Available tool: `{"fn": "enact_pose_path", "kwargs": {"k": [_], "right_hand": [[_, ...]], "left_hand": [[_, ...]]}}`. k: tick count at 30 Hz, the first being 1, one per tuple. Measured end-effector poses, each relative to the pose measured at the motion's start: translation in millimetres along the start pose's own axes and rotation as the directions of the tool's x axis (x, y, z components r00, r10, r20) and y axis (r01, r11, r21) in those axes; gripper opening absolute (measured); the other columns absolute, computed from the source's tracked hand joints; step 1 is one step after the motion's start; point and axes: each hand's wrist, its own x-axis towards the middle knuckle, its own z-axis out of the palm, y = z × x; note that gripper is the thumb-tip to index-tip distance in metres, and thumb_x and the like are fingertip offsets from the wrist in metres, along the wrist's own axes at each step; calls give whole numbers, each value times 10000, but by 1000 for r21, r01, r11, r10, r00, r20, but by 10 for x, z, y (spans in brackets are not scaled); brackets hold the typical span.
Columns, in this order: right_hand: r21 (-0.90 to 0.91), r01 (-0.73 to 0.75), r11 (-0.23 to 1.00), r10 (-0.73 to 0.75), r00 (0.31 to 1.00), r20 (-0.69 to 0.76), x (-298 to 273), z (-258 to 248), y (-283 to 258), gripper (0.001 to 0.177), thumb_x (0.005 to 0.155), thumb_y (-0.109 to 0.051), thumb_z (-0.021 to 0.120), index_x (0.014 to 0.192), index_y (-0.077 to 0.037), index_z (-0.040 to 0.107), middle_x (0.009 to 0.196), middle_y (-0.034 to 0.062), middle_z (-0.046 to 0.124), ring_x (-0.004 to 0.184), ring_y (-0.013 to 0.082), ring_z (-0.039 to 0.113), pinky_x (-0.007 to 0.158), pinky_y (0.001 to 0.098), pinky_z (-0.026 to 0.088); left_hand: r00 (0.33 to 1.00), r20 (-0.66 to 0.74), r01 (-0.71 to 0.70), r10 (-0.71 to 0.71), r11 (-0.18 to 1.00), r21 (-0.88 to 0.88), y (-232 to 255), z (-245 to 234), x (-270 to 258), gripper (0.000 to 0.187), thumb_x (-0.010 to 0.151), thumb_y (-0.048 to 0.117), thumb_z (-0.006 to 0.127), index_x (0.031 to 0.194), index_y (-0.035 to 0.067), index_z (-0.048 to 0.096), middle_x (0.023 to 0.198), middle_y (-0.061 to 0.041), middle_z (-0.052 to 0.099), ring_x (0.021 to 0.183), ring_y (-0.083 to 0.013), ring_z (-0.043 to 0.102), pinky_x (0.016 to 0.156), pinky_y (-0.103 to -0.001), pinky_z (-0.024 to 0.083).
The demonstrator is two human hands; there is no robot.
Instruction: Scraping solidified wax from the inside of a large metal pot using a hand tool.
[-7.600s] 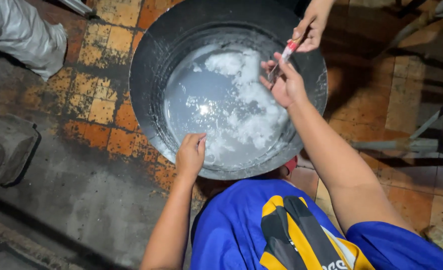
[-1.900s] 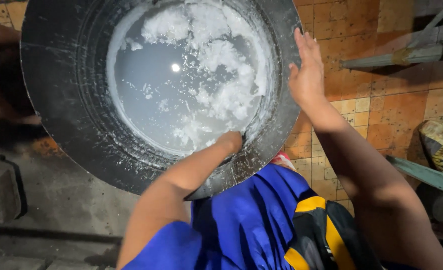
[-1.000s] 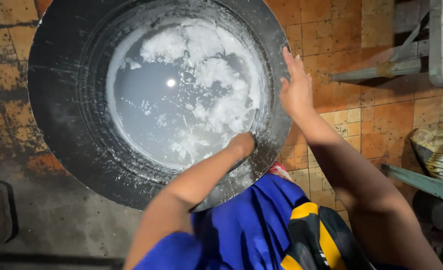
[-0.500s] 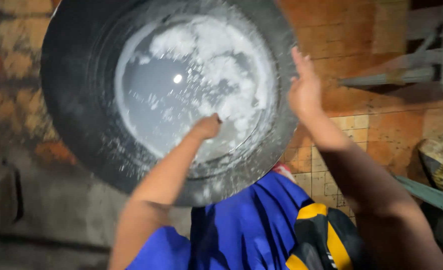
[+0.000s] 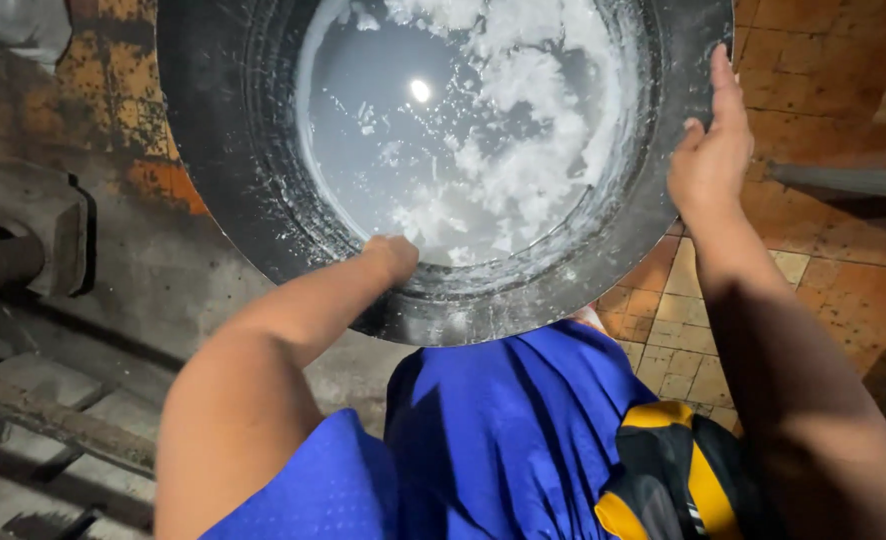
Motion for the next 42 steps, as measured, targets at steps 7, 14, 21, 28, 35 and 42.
{"fn": "enact_pose_path", "kwargs": {"k": [7, 14, 21, 28, 35, 42], "right_hand": [[0, 40, 999, -40, 999, -13, -4, -13, -112, 772, 967, 246, 384, 1613, -168, 302, 1647, 158, 394, 1537, 344, 315, 1255, 408, 310], [19, -35, 999, 35, 999, -10, 10, -6, -140, 763, 989, 206, 426, 1611, -216, 293, 1649, 154, 387, 1535, 343, 325, 1244, 400, 296], [97, -11, 995, 10, 1000, 6, 24, 15, -118, 754, 991, 207, 387, 1620, -194, 278, 1667, 166, 354, 1556, 342, 307, 1275, 426, 246], [163, 85, 983, -80, 996, -38, -13, 71, -80, 685, 1009, 210, 441, 1607, -100, 317, 1661, 152, 365, 1560, 324, 325, 1307, 446, 213], [398, 217, 892, -137, 966, -220, -125, 149, 99, 476, 1219, -162, 495, 1622, -53, 266, 1692, 153, 283, 1603, 371, 337, 1361, 491, 299], [303, 47, 952, 31, 968, -247, -875, 329, -174, 582, 1207, -227, 490, 1656, -53, 163, 1741, 163, 170, 1656, 307, 188, 1396, 452, 167]], "left_hand": [[988, 90, 136, -126, 983, -120, 179, 82, 368, 355, 1044, 168, 483, 1338, 103, 671, 1414, -110, 617, 1259, -331, 622, 970, -485, 570], [983, 52, 181, -175, 973, -143, 280, 289, 723, 361, 1030, 134, 513, 1347, 158, 684, 1417, -44, 633, 1275, -269, 624, 967, -417, 569], [970, 33, 234, -239, 899, -370, -241, 214, 751, 398, 1007, 77, 450, 1347, 61, 656, 1426, -166, 610, 1292, -369, 594, 1031, -514, 519], [972, 18, 235, -235, 972, 4, -282, -194, 48, 422, 1022, 120, 468, 1400, 164, 649, 1456, -69, 617, 1297, -287, 625, 961, -429, 551], [969, 99, 235, -225, 966, -107, -108, 204, 350, 345, 1063, 127, 478, 1354, 93, 661, 1396, -116, 634, 1223, -331, 637, 960, -478, 551], [925, 107, 381, -366, 876, -295, -263, 393, 720, 454, 1025, 163, 472, 1463, 159, 592, 1563, -54, 509, 1446, -327, 469, 1117, -478, 434]]}}
